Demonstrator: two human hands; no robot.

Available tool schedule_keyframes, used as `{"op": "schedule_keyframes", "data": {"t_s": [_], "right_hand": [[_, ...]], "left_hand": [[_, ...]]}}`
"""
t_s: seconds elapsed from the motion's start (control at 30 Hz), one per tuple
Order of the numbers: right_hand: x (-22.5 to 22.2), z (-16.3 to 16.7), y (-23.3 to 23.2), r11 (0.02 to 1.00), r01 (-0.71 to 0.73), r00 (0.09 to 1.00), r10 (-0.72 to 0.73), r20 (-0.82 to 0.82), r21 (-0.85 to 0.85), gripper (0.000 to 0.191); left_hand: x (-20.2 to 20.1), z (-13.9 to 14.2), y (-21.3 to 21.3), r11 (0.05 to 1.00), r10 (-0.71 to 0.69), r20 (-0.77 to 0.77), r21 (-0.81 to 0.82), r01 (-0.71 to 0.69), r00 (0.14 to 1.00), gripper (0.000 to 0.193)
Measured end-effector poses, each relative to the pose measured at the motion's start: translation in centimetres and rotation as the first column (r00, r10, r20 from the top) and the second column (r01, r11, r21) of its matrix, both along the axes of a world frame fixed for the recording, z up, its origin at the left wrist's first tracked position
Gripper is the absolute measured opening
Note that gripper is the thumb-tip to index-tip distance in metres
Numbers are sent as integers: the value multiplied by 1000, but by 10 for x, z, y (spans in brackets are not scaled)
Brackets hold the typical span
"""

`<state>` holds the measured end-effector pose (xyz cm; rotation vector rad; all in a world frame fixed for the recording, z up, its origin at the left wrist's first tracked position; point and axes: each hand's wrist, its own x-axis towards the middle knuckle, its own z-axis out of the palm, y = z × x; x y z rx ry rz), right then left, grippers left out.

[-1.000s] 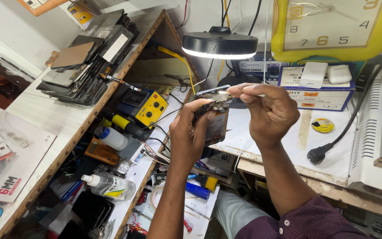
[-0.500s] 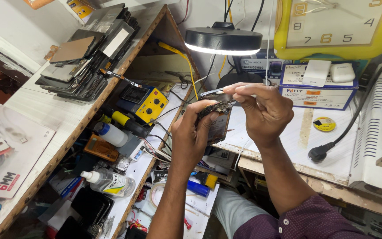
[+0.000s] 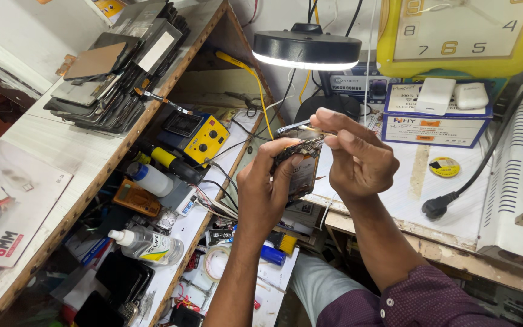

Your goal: The person pries open a mobile phone, removes its back cover and battery, and works on the internal board with a screwdriver and a small tool, manipulating the flex cable and components while seated at a cluttered repair workbench.

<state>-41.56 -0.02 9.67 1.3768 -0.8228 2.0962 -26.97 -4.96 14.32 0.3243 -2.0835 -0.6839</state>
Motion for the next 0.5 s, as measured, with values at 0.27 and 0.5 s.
{"op": "schedule_keyframes", "data": {"t_s": [0.27, 0.5], "right_hand": [[2, 3, 1, 992, 19, 1000, -22, -19, -121, 34], [6, 1, -2, 999, -5, 999, 7, 35, -54, 27]], "left_hand": [[0, -1, 6, 999, -44, -12, -7, 44, 999, 21], [-3, -2, 4, 1000, -15, -3, -9, 15, 1000, 21]]}}
